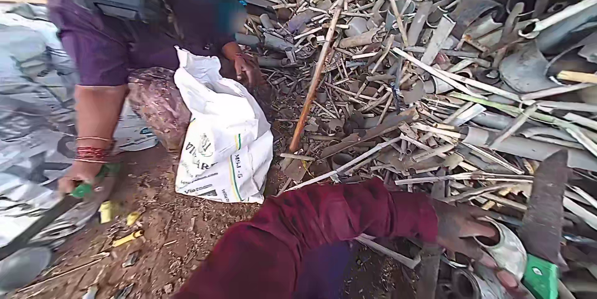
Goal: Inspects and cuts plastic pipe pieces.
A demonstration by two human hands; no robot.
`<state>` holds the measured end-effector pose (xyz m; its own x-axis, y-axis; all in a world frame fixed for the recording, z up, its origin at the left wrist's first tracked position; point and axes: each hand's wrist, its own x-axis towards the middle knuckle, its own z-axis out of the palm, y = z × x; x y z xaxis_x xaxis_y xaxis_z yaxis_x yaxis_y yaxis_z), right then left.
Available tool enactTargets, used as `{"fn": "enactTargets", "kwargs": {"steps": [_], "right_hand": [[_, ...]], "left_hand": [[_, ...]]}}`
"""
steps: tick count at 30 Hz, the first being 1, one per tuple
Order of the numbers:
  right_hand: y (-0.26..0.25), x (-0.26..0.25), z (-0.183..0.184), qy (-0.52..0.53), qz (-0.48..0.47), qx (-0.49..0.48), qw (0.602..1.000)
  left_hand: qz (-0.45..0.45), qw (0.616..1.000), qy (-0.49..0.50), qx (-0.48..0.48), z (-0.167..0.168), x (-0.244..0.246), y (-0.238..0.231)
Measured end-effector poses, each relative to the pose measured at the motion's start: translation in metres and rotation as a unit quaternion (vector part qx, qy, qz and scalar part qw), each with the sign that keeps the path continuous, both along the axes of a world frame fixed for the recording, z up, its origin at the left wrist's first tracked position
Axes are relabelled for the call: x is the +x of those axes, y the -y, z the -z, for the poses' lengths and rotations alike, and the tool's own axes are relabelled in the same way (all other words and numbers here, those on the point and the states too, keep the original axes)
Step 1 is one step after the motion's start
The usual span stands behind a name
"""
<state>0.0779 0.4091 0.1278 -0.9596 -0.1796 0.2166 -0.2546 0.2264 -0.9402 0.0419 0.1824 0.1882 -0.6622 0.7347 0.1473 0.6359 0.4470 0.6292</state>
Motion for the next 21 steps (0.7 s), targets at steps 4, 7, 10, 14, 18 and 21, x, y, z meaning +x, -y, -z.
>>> {"fn": "enactTargets", "kwargs": {"steps": [4,7,10,14,18,21], "right_hand": [[0.013,0.005,-0.012,0.035,0.1,-0.016,0.994],[0.015,0.001,-0.013,0.101,0.124,-0.097,0.982],[0.017,0.0,-0.02,0.201,0.147,-0.167,0.954],[0.012,-0.002,-0.014,0.219,0.075,-0.364,0.902],[0.007,-0.003,-0.011,0.151,0.035,-0.378,0.913],[0.009,0.002,-0.017,0.157,0.056,-0.336,0.927]], "left_hand": [[0.024,0.998,-0.008,0.056,0.004,-0.017,0.007],[-0.047,0.99,0.03,0.131,0.001,-0.022,0.009],[-0.087,0.979,0.074,0.17,-0.003,-0.02,0.01],[0.043,0.988,0.005,0.148,0.013,-0.019,0.003],[0.038,0.977,-0.145,0.151,0.025,-0.005,-0.013],[0.007,0.947,-0.252,0.197,0.038,-0.003,-0.028]]}}
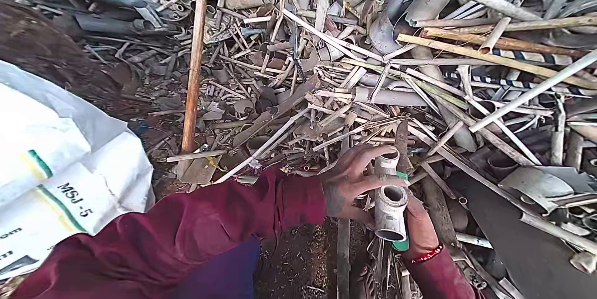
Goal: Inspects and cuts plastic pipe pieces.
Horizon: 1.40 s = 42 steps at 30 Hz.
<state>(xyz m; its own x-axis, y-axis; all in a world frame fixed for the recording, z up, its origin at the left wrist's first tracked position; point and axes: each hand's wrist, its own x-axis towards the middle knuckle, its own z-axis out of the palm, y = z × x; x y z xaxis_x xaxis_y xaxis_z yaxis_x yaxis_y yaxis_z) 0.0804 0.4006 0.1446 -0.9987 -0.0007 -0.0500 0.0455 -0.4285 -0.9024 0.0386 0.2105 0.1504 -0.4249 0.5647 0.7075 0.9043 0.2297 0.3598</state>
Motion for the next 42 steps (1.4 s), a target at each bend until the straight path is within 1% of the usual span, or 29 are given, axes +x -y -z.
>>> {"fn": "enactTargets", "kwargs": {"steps": [2,4,6,8,10,12,15,20,26,30,32,34,36,38,39,40,42], "right_hand": [[0.005,0.004,-0.004,0.025,0.0,0.028,0.999],[0.007,0.005,-0.006,0.063,-0.014,0.037,0.997],[0.009,0.004,-0.01,0.123,-0.018,0.045,0.991],[0.011,0.003,-0.016,0.184,-0.022,0.051,0.981],[0.012,0.002,-0.018,0.214,-0.031,0.047,0.975],[0.011,0.001,-0.019,0.216,-0.037,0.05,0.974],[0.009,0.0,-0.018,0.212,-0.036,0.043,0.976],[0.007,0.001,-0.017,0.208,-0.032,0.04,0.977],[0.008,0.006,-0.021,0.178,-0.029,0.046,0.983],[0.009,0.008,-0.024,0.179,-0.035,0.04,0.982],[0.009,0.007,-0.023,0.175,-0.034,0.038,0.983],[0.008,0.007,-0.022,0.169,-0.028,0.039,0.984],[0.009,0.007,-0.02,0.15,-0.013,0.049,0.987],[0.008,0.005,-0.014,0.104,-0.011,0.061,0.993],[0.006,0.004,-0.011,0.072,-0.012,0.059,0.996],[0.004,0.003,-0.01,0.038,-0.011,0.06,0.997],[-0.001,0.004,-0.014,-0.038,0.011,0.076,0.996]], "left_hand": [[0.03,0.999,0.014,0.024,0.003,-0.003,-0.005],[0.057,0.994,0.094,0.002,0.0,-0.003,-0.003],[0.065,0.98,0.184,-0.029,-0.005,-0.003,0.001],[0.069,0.964,0.256,-0.036,-0.006,-0.005,0.002],[0.066,0.954,0.29,-0.034,-0.007,-0.006,0.003],[0.067,0.948,0.307,-0.039,-0.009,-0.006,0.004],[0.088,0.946,0.313,-0.009,-0.004,-0.011,0.005],[0.13,0.948,0.289,0.018,0.002,-0.017,0.005],[0.186,0.934,0.303,0.044,0.003,-0.022,0.007],[0.18,0.93,0.317,0.049,0.002,-0.021,0.009],[0.187,0.936,0.294,0.058,0.004,-0.022,0.008],[0.193,0.953,0.228,0.051,0.006,-0.024,0.008],[0.158,0.98,0.118,0.009,0.003,-0.024,0.009],[0.056,0.996,0.043,-0.049,-0.005,-0.016,0.01],[0.009,0.997,0.05,-0.063,-0.008,-0.013,0.011],[-0.037,0.993,0.087,-0.063,-0.008,-0.011,0.011],[-0.13,0.968,0.204,-0.061,-0.011,-0.013,0.014]]}}
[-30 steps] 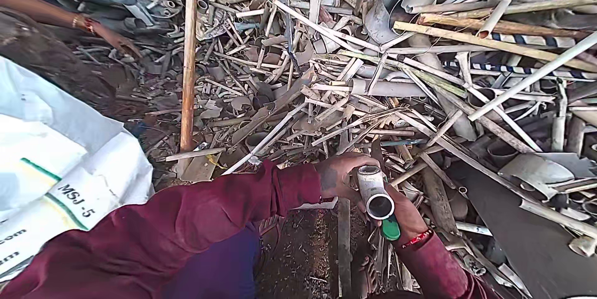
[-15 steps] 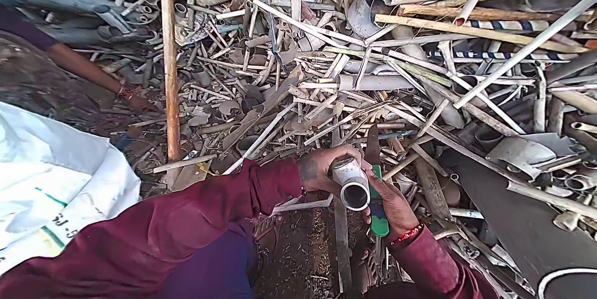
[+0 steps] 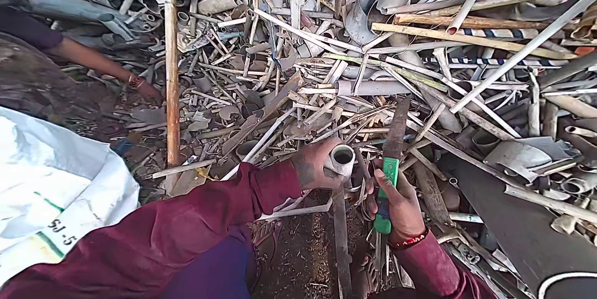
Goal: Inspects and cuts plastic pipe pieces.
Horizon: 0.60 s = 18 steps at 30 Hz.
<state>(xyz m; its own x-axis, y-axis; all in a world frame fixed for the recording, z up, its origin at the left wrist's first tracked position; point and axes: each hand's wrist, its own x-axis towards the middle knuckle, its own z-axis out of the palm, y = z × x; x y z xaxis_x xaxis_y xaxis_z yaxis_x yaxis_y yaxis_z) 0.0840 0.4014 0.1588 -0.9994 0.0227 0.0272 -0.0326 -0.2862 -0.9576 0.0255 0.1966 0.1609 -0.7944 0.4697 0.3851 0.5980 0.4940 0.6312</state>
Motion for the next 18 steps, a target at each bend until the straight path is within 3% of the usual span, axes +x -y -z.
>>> {"fn": "enactTargets", "kwargs": {"steps": [3,5,7,9,11,13,14,16,18], "right_hand": [[-0.005,0.004,-0.009,-0.184,0.07,0.035,0.98],[-0.011,0.002,-0.006,-0.341,0.121,0.067,0.93],[-0.009,-0.003,0.0,-0.416,0.15,0.075,0.894],[0.002,0.005,0.016,-0.346,0.134,0.139,0.918],[0.018,0.019,0.031,-0.095,0.004,0.292,0.952],[0.03,0.012,0.033,0.171,-0.137,0.333,0.917],[0.033,0.009,0.032,0.205,-0.14,0.309,0.918],[0.028,0.011,0.023,0.109,-0.068,0.268,0.955],[0.02,0.008,0.019,-0.097,0.055,0.239,0.964]], "left_hand": [[-0.11,0.983,0.147,0.019,-0.007,-0.017,0.012],[-0.16,0.968,0.188,0.049,-0.011,-0.021,0.018],[-0.195,0.958,0.192,0.085,-0.014,-0.024,0.02],[-0.226,0.951,0.179,0.112,-0.012,-0.026,0.02],[-0.256,0.938,0.193,0.128,-0.013,-0.025,0.019],[-0.28,0.931,0.202,0.114,-0.009,-0.028,0.022],[-0.289,0.925,0.213,0.125,-0.008,-0.031,0.026],[-0.305,0.905,0.234,0.185,-0.007,-0.037,0.031],[-0.308,0.881,0.251,0.259,-0.007,-0.037,0.03]]}}
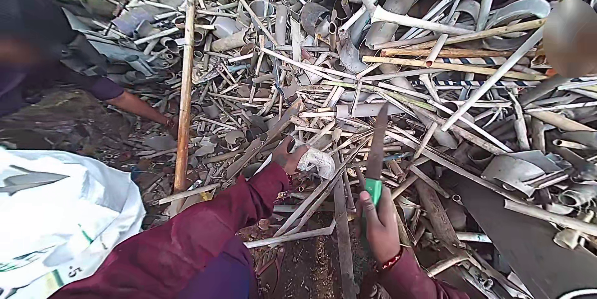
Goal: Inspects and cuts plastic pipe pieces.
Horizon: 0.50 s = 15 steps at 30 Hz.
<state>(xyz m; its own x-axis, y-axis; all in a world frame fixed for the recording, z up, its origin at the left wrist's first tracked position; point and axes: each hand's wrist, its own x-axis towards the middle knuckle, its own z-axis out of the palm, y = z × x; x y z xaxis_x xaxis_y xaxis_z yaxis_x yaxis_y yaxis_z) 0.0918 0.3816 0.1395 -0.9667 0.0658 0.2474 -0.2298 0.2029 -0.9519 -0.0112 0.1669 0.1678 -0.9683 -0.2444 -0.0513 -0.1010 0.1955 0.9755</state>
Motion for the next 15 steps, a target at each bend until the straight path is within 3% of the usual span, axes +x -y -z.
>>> {"fn": "enactTargets", "kwargs": {"steps": [2,3,4,5,7,8,12,15], "right_hand": [[-0.005,-0.008,0.001,-0.189,0.047,-0.008,0.981],[-0.006,-0.011,0.003,-0.229,0.066,0.025,0.971],[-0.005,-0.01,0.006,-0.218,0.077,0.088,0.969],[-0.003,-0.004,0.004,-0.139,0.064,0.176,0.972],[0.008,0.0,-0.023,0.155,-0.063,0.317,0.934],[0.013,-0.004,-0.028,0.222,-0.095,0.337,0.91],[0.01,0.0,-0.024,0.14,-0.065,0.299,0.942],[0.01,0.005,-0.02,0.091,-0.043,0.287,0.953]], "left_hand": [[-0.023,0.991,0.022,0.13,-0.004,0.004,-0.009],[-0.034,0.983,0.023,0.178,-0.006,0.005,-0.014],[-0.034,0.978,0.018,0.203,-0.009,0.007,-0.019],[-0.03,0.978,0.006,0.207,-0.009,0.011,-0.024],[-0.015,0.986,-0.034,0.16,-0.005,0.015,-0.029],[-0.011,0.988,-0.051,0.145,0.0,0.014,-0.029],[0.013,0.976,-0.113,0.186,0.003,0.016,-0.028],[0.036,0.967,-0.106,0.228,-0.001,0.02,-0.026]]}}
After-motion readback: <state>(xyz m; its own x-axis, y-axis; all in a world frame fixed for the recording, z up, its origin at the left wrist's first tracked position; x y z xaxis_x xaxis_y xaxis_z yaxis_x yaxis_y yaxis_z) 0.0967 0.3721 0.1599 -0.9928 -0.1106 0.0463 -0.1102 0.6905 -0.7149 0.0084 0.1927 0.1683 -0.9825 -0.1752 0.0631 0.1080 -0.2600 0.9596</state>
